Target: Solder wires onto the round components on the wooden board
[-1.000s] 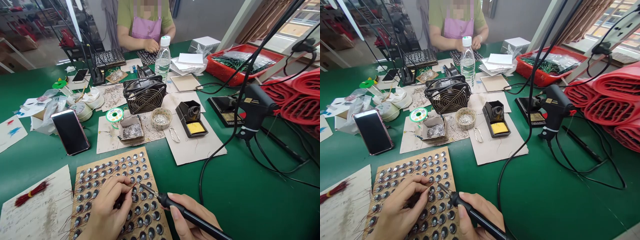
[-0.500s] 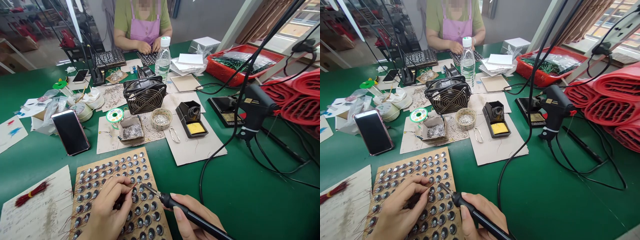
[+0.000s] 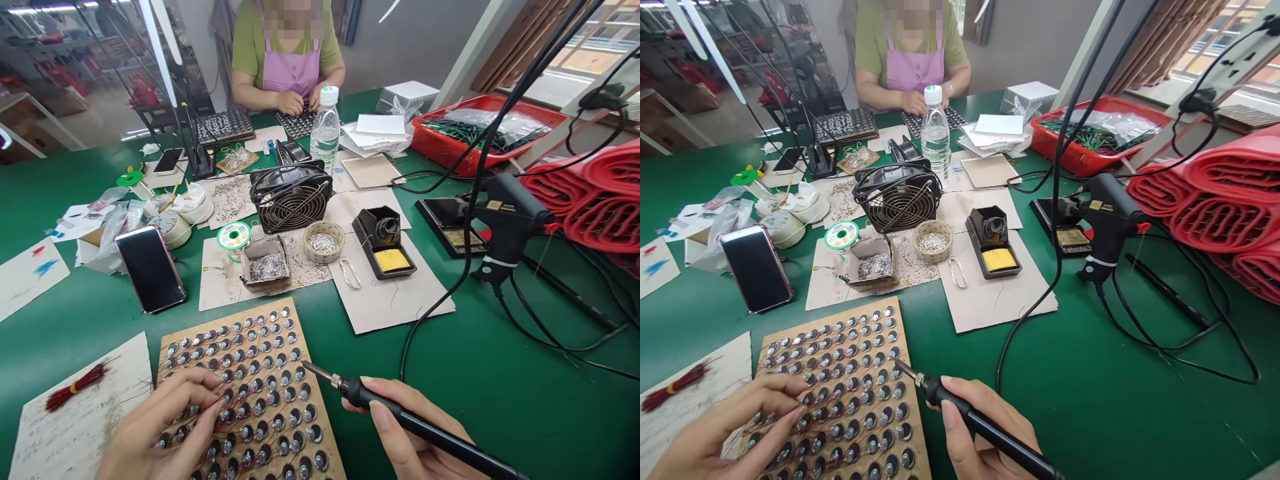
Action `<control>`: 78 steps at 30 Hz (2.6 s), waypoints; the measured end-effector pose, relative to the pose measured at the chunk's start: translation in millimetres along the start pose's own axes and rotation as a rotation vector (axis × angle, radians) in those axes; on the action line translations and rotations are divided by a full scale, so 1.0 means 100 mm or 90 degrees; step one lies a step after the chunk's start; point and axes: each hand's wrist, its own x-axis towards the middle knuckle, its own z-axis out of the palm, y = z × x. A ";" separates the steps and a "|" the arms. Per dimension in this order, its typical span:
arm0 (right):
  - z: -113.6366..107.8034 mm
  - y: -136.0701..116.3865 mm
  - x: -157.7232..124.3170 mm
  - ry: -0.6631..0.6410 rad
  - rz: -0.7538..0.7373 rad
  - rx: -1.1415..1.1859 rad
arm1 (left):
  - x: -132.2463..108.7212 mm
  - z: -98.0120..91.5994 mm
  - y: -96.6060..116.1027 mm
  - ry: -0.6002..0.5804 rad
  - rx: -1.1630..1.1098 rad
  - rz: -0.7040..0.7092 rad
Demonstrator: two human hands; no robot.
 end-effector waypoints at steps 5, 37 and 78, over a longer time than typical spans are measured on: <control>0.03 -0.05 0.16 -0.014 0.006 0.043 | 0.44 0.28 0.19 -0.007 -0.100 -0.060; 0.25 0.16 0.06 0.036 0.006 0.045 | 0.53 0.61 0.10 0.004 -0.139 0.019; 0.34 0.23 0.03 0.047 0.002 0.010 | 0.50 0.61 0.10 0.014 -0.145 0.030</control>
